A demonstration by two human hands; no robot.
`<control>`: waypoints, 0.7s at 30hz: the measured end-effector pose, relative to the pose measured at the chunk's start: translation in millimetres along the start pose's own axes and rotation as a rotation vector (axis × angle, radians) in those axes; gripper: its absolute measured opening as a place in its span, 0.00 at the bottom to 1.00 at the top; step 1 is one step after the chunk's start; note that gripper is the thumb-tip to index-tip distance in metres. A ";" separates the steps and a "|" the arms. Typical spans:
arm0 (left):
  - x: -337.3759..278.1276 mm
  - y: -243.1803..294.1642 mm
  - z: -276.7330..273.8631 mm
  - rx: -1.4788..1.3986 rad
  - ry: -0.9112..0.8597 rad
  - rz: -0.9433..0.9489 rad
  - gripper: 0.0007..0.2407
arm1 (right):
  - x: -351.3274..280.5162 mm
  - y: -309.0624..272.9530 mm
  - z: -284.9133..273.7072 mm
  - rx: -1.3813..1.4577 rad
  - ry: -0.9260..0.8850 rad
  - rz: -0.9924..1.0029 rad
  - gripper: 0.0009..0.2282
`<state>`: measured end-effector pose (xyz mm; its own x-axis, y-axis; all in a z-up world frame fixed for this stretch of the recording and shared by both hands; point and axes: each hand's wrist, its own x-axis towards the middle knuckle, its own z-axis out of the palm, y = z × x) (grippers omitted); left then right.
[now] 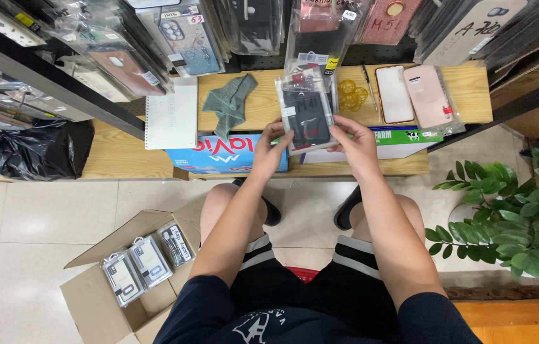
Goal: The person wipes down several phone cases with a cloth, places them into plastic packaging, and then hangs the packaged cases onto a display rack.
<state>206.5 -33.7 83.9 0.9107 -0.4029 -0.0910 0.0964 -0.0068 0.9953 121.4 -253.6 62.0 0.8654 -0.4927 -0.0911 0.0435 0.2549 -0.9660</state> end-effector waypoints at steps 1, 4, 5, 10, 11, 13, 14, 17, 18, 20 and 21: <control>8.8 -18.6 -2.3 0.000 0.000 -0.001 0.14 | -0.8 -0.8 1.2 -0.001 0.000 0.001 0.14; 34.0 -69.3 -11.1 -0.033 0.075 -0.020 0.13 | -5.5 -5.3 7.6 0.010 -0.054 0.006 0.13; 42.2 -82.7 -14.4 -0.073 0.094 -0.015 0.12 | -8.4 -8.5 10.6 0.011 -0.084 0.012 0.14; 38.3 -76.1 -17.5 -0.181 0.127 0.010 0.09 | -14.7 -14.5 19.6 0.023 -0.128 0.033 0.14; 40.7 -82.6 -18.6 -0.199 0.137 0.019 0.08 | -13.5 -11.9 19.1 0.024 -0.134 0.040 0.15; 42.8 -89.0 -19.8 -0.217 0.146 0.027 0.08 | -12.6 -9.5 18.4 0.025 -0.140 0.046 0.15; 42.8 -88.5 -20.0 -0.226 0.153 0.029 0.08 | -12.6 -10.0 18.5 0.013 -0.151 0.047 0.15; 41.8 -81.1 -17.5 -0.243 0.169 0.031 0.07 | -10.0 -2.6 14.9 -0.021 -0.176 0.042 0.15; 41.2 -77.8 -16.0 -0.252 0.177 0.031 0.07 | -9.0 1.4 13.0 -0.043 -0.191 0.037 0.15; 55.5 -114.1 -25.4 -0.263 0.187 0.016 0.08 | -13.0 -4.1 15.6 -0.054 -0.210 0.040 0.16; 62.8 -132.1 -30.2 -0.274 0.198 0.001 0.09 | -14.9 -6.9 17.1 -0.065 -0.231 0.043 0.17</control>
<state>263.1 -30.4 -54.3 0.9687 -0.2167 -0.1213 0.1754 0.2508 0.9520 116.7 -233.8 74.2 0.9572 -0.2777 -0.0818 -0.0215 0.2134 -0.9767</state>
